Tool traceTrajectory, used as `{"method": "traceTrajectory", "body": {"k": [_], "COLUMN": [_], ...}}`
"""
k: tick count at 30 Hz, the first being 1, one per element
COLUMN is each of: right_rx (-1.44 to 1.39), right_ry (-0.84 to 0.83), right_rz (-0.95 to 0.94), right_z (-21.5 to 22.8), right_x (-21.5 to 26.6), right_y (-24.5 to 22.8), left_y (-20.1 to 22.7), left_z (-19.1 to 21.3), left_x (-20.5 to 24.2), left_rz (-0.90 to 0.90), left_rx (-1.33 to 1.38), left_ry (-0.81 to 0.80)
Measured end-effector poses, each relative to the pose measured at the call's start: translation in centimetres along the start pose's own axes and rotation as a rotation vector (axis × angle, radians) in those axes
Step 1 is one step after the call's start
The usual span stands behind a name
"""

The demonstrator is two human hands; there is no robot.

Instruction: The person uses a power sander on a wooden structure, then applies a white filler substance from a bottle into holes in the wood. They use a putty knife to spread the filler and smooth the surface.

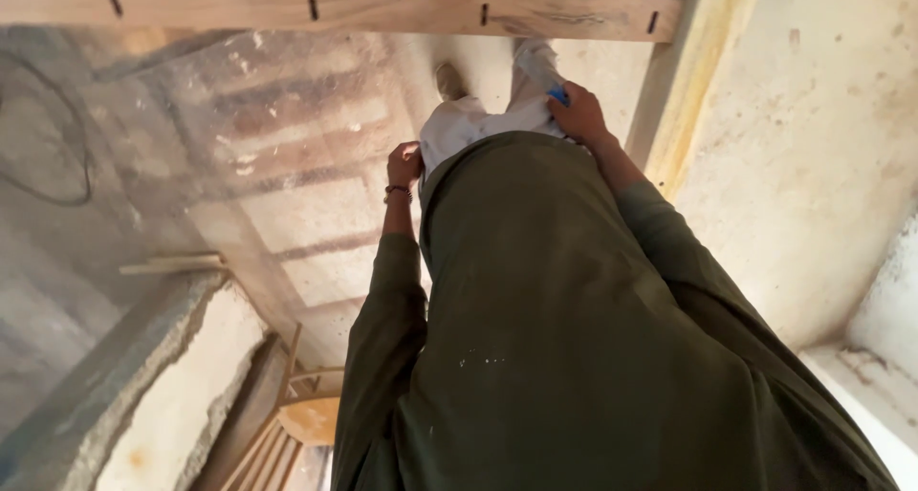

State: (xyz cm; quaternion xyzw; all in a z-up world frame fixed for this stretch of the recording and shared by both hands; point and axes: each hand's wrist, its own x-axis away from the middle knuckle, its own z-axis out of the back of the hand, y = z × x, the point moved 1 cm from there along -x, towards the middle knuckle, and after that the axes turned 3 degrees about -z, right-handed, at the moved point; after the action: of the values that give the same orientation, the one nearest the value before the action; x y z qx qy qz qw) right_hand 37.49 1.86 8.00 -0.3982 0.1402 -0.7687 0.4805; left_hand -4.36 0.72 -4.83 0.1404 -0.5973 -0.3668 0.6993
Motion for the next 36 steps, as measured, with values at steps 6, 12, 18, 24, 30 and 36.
{"method": "traceTrajectory", "body": {"k": [6,12,18,24,30,36], "right_rx": [-0.109,-0.261,-0.75,-0.684,-0.192,0.066], "right_ry": [0.015,0.232,0.481,0.619,0.495,0.376], "right_rz": [-0.19,-0.176,-0.476,-0.301,-0.044,0.068], "right_z": [3.6,2.9,4.3,3.6,9.1,11.5], "right_x": [3.0,3.6,1.4,1.5,3.5,2.4], "right_y": [-2.9,3.9,2.8,5.0,0.3,0.9], "left_y": [-0.4,0.1,1.0,3.0,1.2,0.7], "left_z": [-0.3,-0.2,0.6,1.6,1.4,0.7], "left_x": [0.0,0.4,-0.7,0.6,1.1,0.2], "left_rz": [-0.055,0.005,-0.055,-0.025,-0.068,-0.094], "left_rx": [-0.067,-0.039,-0.102,0.088,-0.015,-0.083], "left_ry": [-0.015,-0.056,-0.085,-0.081,-0.04,-0.053]}}
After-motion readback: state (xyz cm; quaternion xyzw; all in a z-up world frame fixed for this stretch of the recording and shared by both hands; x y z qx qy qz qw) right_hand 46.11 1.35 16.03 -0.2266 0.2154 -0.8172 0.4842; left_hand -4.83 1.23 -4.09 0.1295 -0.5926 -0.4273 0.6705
